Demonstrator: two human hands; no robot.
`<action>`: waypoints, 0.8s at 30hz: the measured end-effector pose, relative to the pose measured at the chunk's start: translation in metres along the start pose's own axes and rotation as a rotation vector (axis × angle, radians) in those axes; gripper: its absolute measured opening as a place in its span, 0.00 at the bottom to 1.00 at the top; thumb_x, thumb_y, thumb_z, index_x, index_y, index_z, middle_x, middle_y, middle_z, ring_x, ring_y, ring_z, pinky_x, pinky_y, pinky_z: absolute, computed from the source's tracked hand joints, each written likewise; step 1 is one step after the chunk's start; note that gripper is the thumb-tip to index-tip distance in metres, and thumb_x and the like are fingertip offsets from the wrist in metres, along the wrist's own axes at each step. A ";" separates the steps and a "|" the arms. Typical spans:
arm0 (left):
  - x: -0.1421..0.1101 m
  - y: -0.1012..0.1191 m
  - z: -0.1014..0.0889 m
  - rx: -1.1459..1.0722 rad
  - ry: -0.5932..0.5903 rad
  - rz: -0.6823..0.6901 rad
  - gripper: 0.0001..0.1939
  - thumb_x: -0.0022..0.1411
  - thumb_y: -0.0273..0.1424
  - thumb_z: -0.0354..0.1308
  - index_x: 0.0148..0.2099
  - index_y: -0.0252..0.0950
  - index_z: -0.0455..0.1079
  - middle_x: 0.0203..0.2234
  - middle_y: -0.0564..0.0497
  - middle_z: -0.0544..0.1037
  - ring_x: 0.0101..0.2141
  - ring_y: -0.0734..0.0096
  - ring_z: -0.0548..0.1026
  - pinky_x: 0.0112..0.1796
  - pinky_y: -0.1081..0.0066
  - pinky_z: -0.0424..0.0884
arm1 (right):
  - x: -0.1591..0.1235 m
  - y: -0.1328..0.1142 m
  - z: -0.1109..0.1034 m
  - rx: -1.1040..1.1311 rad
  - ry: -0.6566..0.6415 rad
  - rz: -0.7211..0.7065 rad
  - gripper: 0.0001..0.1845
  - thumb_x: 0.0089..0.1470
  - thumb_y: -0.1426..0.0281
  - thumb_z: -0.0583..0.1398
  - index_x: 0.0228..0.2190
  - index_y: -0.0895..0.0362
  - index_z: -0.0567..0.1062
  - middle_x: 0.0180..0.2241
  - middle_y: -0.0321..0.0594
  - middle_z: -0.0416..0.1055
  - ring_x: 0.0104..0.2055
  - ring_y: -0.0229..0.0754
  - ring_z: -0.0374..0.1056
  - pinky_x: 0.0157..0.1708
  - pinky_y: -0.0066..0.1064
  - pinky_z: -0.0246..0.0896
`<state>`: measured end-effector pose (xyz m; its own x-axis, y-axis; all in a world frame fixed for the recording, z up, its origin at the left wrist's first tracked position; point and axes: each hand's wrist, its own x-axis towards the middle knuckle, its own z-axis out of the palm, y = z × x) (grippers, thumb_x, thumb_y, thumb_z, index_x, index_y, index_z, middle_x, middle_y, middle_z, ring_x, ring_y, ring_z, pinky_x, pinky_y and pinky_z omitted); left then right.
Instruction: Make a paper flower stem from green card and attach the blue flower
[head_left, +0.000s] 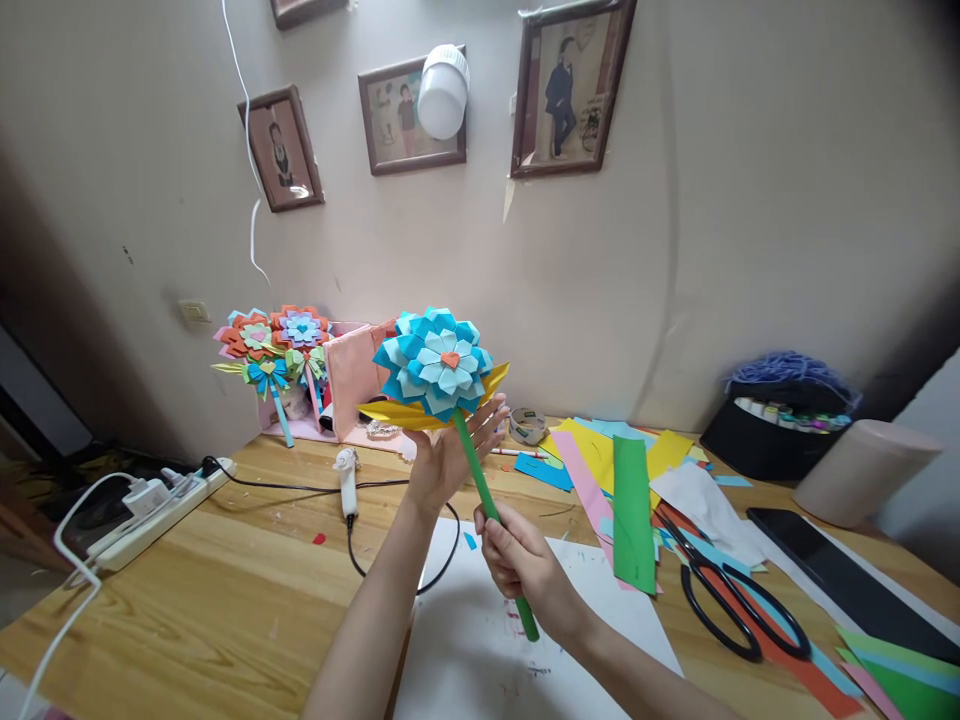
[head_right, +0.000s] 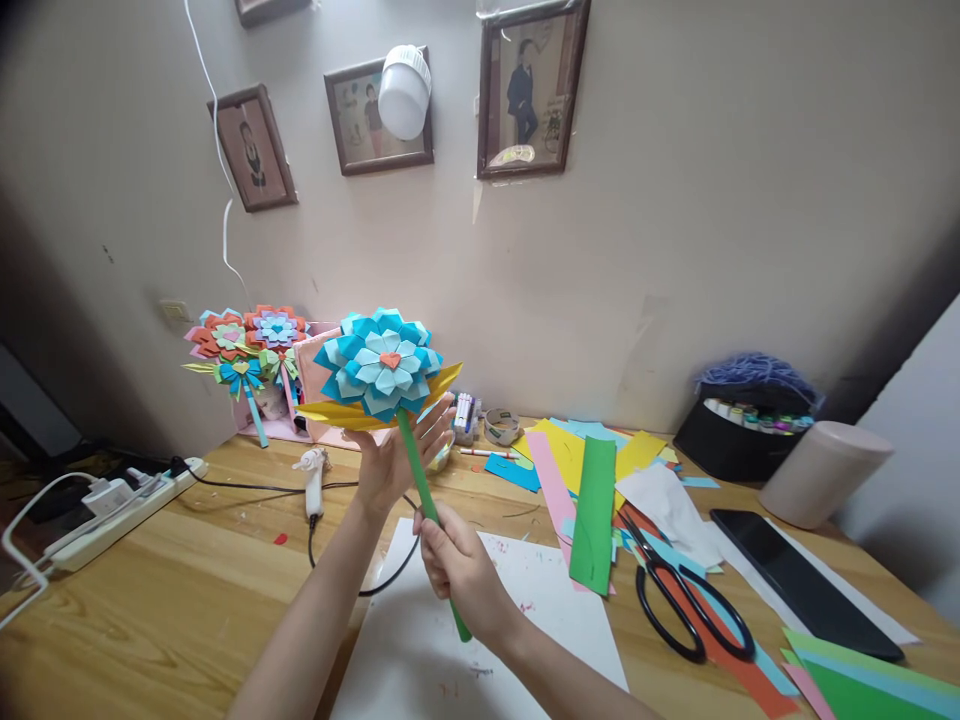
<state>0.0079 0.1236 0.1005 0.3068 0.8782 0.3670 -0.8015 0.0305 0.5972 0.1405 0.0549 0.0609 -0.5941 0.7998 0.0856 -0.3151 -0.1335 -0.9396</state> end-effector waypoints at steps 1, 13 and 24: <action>0.001 -0.001 -0.002 -0.001 0.008 -0.009 0.48 0.44 0.62 0.42 0.59 0.33 0.55 0.58 0.38 0.55 0.59 0.49 0.46 0.54 0.54 0.50 | 0.001 -0.001 -0.001 -0.002 0.015 -0.012 0.12 0.56 0.59 0.51 0.30 0.56 0.62 0.18 0.26 0.43 0.17 0.27 0.35 0.14 0.21 0.30; 0.012 0.002 -0.003 0.029 0.101 -0.091 0.31 0.61 0.47 0.38 0.57 0.28 0.57 0.57 0.36 0.58 0.56 0.52 0.58 0.54 0.54 0.53 | 0.086 -0.058 -0.133 -0.493 0.507 -0.483 0.11 0.51 0.60 0.54 0.27 0.55 0.67 0.26 0.36 0.67 0.32 0.37 0.64 0.38 0.30 0.59; 0.015 0.005 0.003 0.145 0.197 -0.163 0.32 0.59 0.50 0.39 0.56 0.33 0.60 0.55 0.40 0.63 0.56 0.53 0.58 0.55 0.55 0.52 | 0.192 -0.038 -0.250 -0.601 0.623 -0.296 0.04 0.50 0.68 0.52 0.28 0.56 0.64 0.30 0.39 0.73 0.37 0.38 0.68 0.42 0.33 0.60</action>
<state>0.0096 0.1358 0.1113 0.3087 0.9434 0.1213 -0.6640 0.1225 0.7376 0.2239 0.3596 0.0300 0.0112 0.9474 0.3199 0.1509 0.3147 -0.9371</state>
